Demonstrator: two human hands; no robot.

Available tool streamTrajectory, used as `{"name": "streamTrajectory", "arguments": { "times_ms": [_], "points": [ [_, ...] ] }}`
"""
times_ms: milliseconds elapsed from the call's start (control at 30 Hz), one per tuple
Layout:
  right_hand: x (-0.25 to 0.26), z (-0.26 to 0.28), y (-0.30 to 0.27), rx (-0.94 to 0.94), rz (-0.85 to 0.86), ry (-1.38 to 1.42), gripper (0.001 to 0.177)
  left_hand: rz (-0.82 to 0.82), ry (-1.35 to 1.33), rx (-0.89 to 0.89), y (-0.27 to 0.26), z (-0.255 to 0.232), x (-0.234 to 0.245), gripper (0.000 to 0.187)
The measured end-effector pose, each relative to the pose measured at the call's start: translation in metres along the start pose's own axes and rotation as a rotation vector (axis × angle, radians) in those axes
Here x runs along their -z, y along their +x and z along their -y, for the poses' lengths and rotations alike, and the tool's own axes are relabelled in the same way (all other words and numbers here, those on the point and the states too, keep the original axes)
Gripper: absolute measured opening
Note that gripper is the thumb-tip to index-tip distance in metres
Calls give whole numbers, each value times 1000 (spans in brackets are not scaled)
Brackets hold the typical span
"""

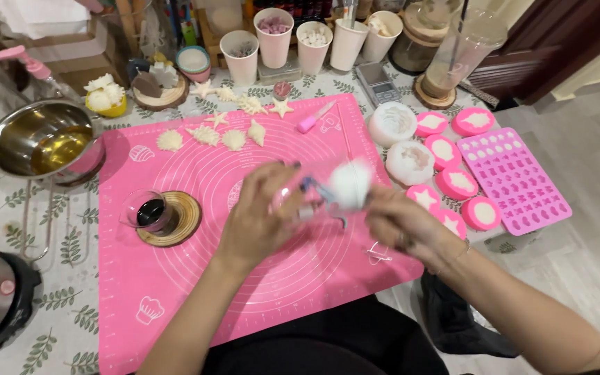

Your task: Preparing a candle jar by cleaning it and arranging decorative wax elements.

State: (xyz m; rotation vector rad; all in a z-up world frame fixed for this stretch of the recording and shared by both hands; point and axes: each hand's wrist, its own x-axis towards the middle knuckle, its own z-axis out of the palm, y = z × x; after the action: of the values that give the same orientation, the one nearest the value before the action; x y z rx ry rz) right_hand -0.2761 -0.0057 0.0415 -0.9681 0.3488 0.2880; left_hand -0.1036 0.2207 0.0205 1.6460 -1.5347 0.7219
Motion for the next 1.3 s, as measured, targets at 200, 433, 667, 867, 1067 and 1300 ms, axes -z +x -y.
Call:
{"name": "streamTrajectory", "arguments": {
  "times_ms": [200,433,667,867,1067,1300],
  "points": [
    [21,-7,3,704,-394,-302,25,56,-538,805,19,-4,8,73],
    [-39,15,-8,1162,-14,-1983,47,689,-1446,1350,3,-1,15,53],
    [-39,6,-10,937,149,-1440,35,582,-1166,1215,36,-45,57,55],
    [-12,-3,-14,-53,15,-602,25,399,-549,774,37,-60,67,71],
    [-12,8,-10,-183,0,-176,27,215,-190,226,7,-44,52,70],
    [24,16,1,66,-38,-86,21,161,-351,503,-5,-34,45,90]
  ]
}}
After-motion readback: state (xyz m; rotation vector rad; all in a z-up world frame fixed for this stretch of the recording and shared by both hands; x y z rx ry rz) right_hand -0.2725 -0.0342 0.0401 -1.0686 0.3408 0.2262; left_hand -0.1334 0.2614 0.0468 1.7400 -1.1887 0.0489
